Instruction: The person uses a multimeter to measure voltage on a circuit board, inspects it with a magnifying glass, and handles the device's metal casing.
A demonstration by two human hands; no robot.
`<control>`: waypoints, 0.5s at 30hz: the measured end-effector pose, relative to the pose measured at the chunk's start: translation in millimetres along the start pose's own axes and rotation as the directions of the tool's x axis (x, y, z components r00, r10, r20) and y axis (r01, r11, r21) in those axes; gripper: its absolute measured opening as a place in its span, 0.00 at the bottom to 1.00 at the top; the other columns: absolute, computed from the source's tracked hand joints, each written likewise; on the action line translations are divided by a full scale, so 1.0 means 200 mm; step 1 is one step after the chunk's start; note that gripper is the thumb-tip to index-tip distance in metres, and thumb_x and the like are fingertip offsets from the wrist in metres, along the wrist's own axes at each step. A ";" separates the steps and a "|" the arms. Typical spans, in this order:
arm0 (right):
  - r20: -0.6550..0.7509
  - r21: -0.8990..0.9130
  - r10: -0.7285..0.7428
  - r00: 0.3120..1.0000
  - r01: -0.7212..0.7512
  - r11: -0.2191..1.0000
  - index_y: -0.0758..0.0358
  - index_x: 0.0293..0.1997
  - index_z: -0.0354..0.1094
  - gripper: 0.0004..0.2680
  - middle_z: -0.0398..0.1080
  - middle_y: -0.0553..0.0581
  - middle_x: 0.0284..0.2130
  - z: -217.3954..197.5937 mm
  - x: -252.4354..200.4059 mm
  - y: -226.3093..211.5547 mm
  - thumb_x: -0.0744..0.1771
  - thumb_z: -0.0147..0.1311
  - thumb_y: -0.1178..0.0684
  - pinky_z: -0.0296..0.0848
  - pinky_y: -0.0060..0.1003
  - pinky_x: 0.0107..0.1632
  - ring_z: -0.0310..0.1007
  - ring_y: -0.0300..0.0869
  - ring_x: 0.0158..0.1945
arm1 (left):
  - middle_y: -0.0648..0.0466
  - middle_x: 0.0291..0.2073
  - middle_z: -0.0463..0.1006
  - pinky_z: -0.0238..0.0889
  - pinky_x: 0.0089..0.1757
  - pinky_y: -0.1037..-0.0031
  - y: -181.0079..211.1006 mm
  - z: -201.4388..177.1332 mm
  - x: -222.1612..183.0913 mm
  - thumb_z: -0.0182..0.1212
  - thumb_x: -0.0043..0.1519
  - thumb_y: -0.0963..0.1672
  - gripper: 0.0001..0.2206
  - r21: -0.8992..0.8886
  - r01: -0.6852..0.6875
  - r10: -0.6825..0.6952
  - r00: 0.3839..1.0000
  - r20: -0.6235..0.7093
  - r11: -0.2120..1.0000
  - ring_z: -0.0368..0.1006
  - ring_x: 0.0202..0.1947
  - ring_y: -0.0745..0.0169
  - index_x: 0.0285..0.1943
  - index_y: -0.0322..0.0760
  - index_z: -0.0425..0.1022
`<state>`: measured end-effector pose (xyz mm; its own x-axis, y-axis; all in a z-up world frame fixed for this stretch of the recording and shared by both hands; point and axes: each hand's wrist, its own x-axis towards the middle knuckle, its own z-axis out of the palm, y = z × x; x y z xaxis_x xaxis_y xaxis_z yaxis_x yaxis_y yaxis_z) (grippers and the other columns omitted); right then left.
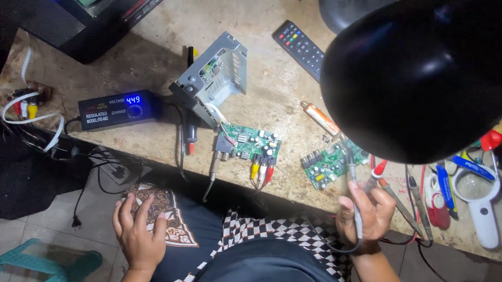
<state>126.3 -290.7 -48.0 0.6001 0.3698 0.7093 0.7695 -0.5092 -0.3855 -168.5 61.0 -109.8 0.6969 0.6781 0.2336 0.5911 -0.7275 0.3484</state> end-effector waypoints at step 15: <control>0.112 0.280 -0.020 0.993 -0.013 0.960 0.66 0.53 0.70 0.14 0.71 0.67 0.44 -0.09 0.08 -0.32 0.72 0.42 0.46 0.83 0.35 0.44 0.77 0.50 0.45 | 0.48 0.40 0.75 0.73 0.43 0.62 0.88 -0.23 0.15 0.67 0.61 0.37 0.13 -0.476 -0.681 0.594 0.726 -0.346 0.556 0.74 0.38 0.50 0.55 0.34 0.75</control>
<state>83.5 -266.3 -1.8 0.6055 0.4647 0.6462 0.7923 -0.2754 -0.5444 -61.9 -40.8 -0.2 0.7167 0.0967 0.6907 -0.3396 -0.8167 0.4666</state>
